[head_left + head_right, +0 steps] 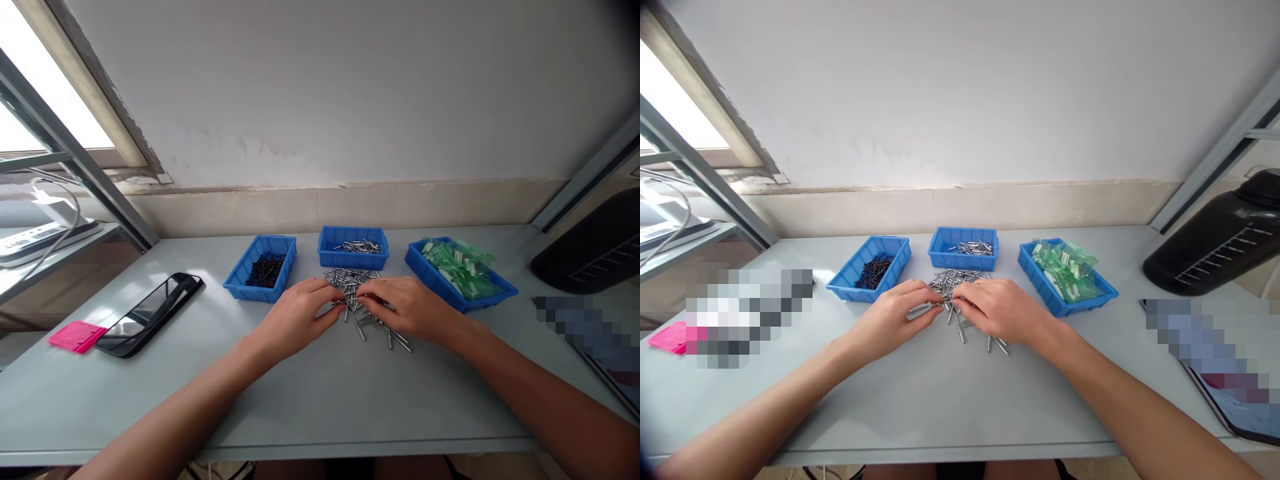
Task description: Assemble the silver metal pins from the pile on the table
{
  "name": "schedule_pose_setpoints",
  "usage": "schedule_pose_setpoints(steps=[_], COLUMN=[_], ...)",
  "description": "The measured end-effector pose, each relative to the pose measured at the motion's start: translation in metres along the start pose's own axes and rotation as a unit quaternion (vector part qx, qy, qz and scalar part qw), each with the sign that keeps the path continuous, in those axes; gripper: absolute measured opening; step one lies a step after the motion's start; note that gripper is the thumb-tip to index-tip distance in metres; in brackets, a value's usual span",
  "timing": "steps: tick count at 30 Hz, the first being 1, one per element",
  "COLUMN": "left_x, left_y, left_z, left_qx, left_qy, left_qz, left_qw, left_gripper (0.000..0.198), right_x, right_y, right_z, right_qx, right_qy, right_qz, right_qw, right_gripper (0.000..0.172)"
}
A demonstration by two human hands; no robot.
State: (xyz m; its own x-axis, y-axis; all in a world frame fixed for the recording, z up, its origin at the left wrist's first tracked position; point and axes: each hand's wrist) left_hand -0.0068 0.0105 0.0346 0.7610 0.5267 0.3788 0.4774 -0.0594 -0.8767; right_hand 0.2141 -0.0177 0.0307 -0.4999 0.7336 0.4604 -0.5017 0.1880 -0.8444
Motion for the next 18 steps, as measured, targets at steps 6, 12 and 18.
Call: schedule_pose_setpoints(steps=[6,12,18], left_x=[0.0006,-0.0008,-0.0011], left_y=[0.0004,0.0016,0.0004], left_z=[0.0008,0.0032,-0.0015], left_qx=[0.015,-0.002,-0.053], left_qy=[0.012,0.006,0.021], left_qz=[-0.004,-0.038,-0.071], left_qw=[1.000,0.999,0.996], left_gripper=[0.016,0.016,0.014], right_x=[-0.0003,-0.0008,-0.0013], right_y=[0.0009,0.0028,0.0064], right_z=[-0.0013,-0.0033,-0.0026], right_qx=[-0.001,-0.016,-0.019], right_qy=[-0.005,-0.013,-0.006], right_qz=[0.003,-0.007,0.024], right_qw=[1.000,1.000,1.000], right_gripper=[0.019,0.018,0.019])
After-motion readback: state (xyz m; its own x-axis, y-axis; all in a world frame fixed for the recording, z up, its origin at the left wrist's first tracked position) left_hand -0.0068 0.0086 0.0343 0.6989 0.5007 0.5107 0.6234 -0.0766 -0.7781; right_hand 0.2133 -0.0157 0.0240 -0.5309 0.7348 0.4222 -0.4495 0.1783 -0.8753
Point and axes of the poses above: each hand's wrist, its own x-axis towards the middle knuckle, its own y-axis out of the palm, z = x × y, and after that the axes turned 5 degrees about y, right-handed
